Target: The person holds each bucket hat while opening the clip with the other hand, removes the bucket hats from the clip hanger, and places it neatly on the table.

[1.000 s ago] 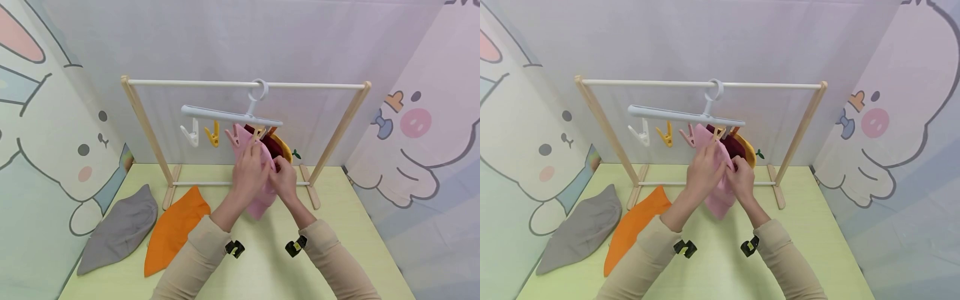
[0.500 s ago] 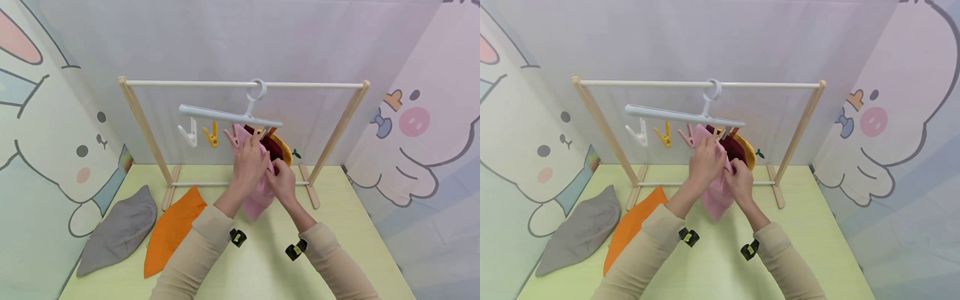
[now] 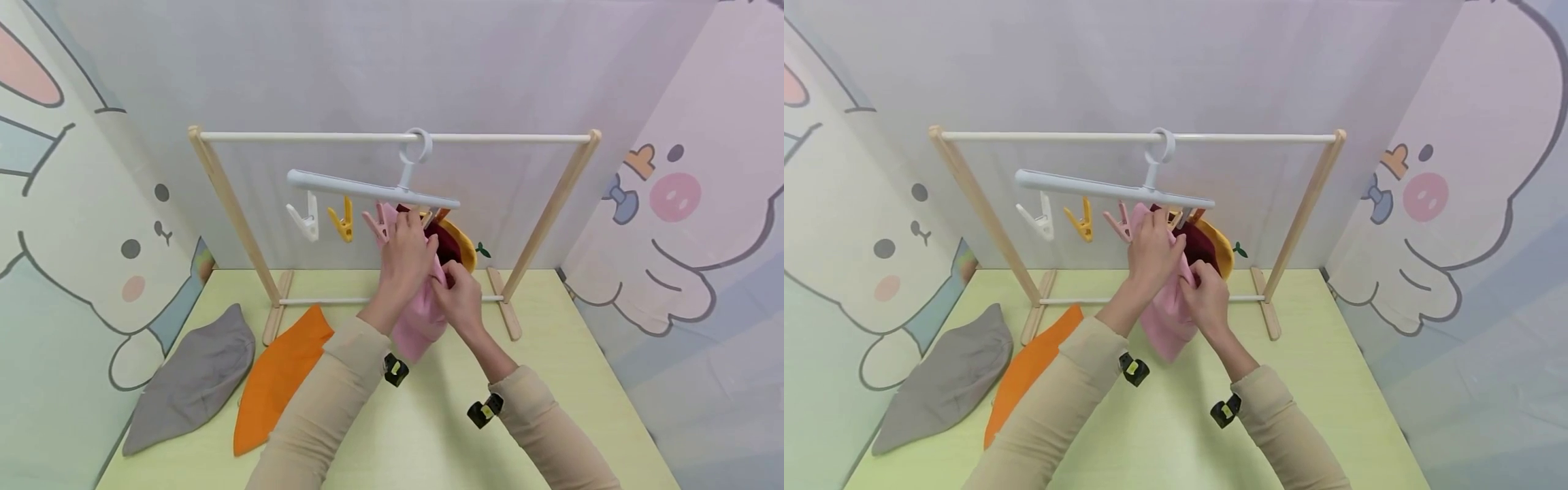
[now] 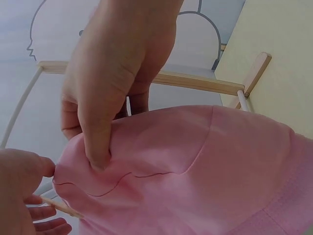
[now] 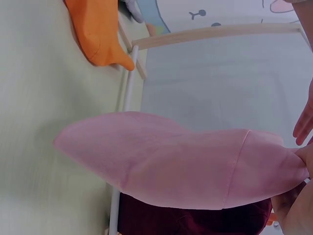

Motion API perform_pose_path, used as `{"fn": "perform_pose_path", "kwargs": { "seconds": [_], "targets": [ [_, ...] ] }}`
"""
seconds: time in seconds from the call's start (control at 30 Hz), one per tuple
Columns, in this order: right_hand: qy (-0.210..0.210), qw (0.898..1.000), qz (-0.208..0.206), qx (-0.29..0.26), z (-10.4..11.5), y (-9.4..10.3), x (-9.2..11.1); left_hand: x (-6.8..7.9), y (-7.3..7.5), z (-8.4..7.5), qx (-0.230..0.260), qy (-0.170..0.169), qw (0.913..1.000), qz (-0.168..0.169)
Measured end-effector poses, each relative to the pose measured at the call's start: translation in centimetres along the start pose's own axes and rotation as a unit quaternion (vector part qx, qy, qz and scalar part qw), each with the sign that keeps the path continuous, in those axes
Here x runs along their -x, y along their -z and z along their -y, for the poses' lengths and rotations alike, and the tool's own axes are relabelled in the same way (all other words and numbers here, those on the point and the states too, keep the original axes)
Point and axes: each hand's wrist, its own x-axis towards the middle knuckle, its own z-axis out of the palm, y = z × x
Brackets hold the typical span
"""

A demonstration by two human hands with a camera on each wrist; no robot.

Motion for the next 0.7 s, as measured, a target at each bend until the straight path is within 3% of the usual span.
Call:
{"fn": "perform_pose_path", "kwargs": {
  "seconds": [0.07,0.1,0.3,0.33,0.7],
  "targets": [
    [0.000,1.000,0.003,0.001,0.0,0.0,0.0,-0.2,-0.2,-0.1,0.000,0.007,1.0000,-0.001],
    [0.001,1.000,0.005,0.001,0.0,0.0,0.0,-0.6,-1.0,0.2,-0.006,0.009,0.9999,-0.004],
    [0.005,1.000,0.019,-0.003,0.1,0.0,0.0,-1.2,-1.5,0.0,-0.010,0.032,0.9993,-0.018],
    [0.005,1.000,0.020,-0.004,0.1,0.0,0.0,-1.0,-0.9,-0.3,-0.009,0.035,0.9992,-0.020],
    [0.001,1.000,0.028,-0.003,0.2,-0.1,0.0,-1.8,-1.7,-0.3,0.021,0.044,0.9985,-0.026]
  ]
}}
